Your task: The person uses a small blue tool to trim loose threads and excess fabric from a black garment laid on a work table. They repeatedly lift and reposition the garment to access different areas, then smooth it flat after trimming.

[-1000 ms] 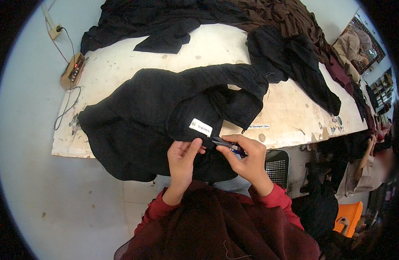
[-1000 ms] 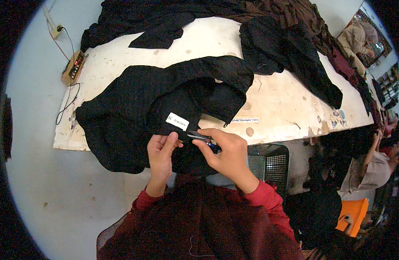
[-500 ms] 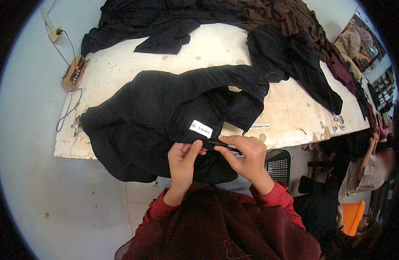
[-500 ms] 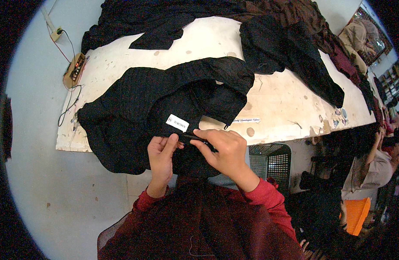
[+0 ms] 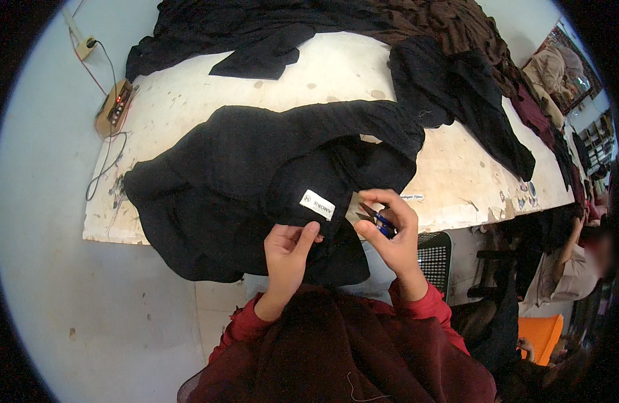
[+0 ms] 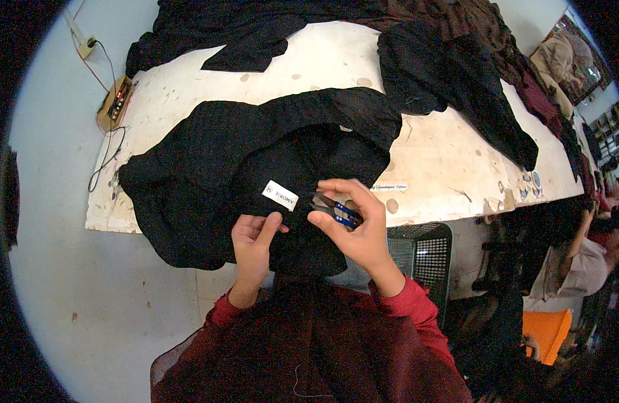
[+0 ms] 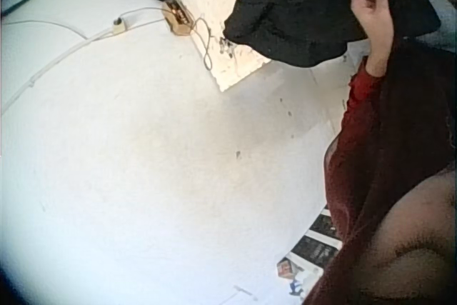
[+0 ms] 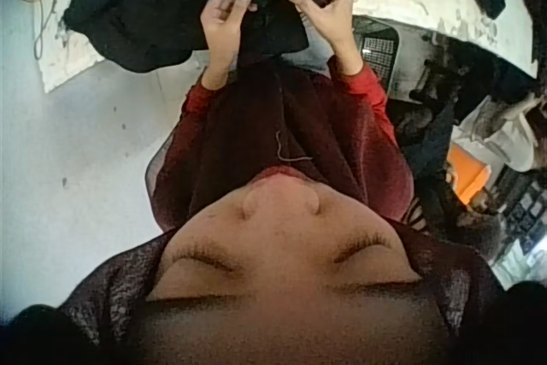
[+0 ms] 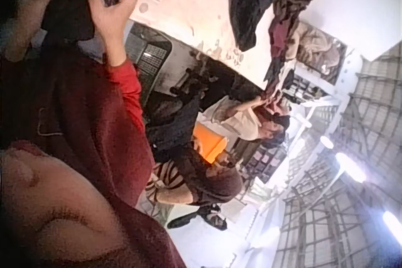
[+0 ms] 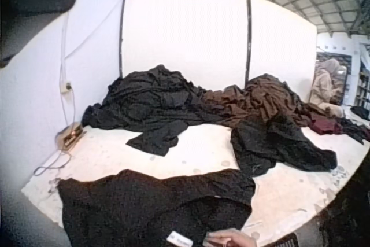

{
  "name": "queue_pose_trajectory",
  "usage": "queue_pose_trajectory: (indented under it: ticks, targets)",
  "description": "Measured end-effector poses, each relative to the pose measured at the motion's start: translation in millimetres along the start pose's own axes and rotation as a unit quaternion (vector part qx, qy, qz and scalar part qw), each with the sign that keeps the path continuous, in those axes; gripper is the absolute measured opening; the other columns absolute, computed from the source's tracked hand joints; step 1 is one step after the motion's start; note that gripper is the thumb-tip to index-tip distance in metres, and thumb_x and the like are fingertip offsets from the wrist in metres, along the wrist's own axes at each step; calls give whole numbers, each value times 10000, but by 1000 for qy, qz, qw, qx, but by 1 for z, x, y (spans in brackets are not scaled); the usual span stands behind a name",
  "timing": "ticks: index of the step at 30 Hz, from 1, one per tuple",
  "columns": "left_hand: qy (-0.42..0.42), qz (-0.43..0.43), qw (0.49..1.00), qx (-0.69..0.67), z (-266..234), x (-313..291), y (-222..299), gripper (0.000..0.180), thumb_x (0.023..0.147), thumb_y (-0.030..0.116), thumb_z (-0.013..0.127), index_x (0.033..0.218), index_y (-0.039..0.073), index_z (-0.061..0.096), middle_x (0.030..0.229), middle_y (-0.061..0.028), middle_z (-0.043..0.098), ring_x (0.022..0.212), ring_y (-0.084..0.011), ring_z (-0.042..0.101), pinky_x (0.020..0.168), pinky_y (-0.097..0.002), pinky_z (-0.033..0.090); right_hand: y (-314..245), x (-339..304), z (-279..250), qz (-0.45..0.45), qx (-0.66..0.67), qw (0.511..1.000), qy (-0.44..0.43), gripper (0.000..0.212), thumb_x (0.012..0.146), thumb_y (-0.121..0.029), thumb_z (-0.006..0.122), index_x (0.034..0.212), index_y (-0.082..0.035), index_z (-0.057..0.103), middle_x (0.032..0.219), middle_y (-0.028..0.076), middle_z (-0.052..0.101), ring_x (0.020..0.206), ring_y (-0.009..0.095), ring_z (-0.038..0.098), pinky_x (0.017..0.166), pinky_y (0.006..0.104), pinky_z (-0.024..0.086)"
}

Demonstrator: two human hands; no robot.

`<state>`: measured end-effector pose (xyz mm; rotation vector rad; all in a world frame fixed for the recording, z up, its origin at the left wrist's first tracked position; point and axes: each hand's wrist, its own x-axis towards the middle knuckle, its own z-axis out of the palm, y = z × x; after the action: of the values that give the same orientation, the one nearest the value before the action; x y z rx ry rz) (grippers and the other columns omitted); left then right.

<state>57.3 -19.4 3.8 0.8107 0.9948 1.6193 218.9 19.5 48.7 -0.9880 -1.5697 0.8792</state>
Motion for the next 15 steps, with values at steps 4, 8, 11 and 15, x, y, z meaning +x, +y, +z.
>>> queue_pose_trajectory:
  ticks: [4,8,11,15]
  targets:
    - [-25,9,1000,5,-5,0,-6,121,889,46,643,960,-27,577,905,-90,654,802,-115,618,727,-263,506,-4,16,11,11,-47,996,-79,250,756,-93,765,977,-16,676,878,26,594,824,112,580,714,221,446]
    - [13,31,999,31,-4,1,-6,117,895,32,628,990,-21,587,959,-61,647,861,-85,587,766,-251,475,6,21,25,37,-9,993,-116,132,754,-73,760,794,-3,656,816,43,589,756,129,566,667,249,430]
    - [10,48,999,17,-3,8,1,110,889,35,634,984,-13,606,969,-41,643,861,-69,571,764,-238,456,8,20,26,47,44,989,-136,121,764,-44,745,789,-4,635,821,46,580,761,123,554,689,241,424]
    - [-8,38,992,119,-16,10,-8,89,866,36,647,939,-13,656,908,-43,666,818,-72,593,712,-232,458,5,18,30,-15,66,996,-64,108,771,3,721,823,-6,627,853,58,567,771,128,552,695,244,436]
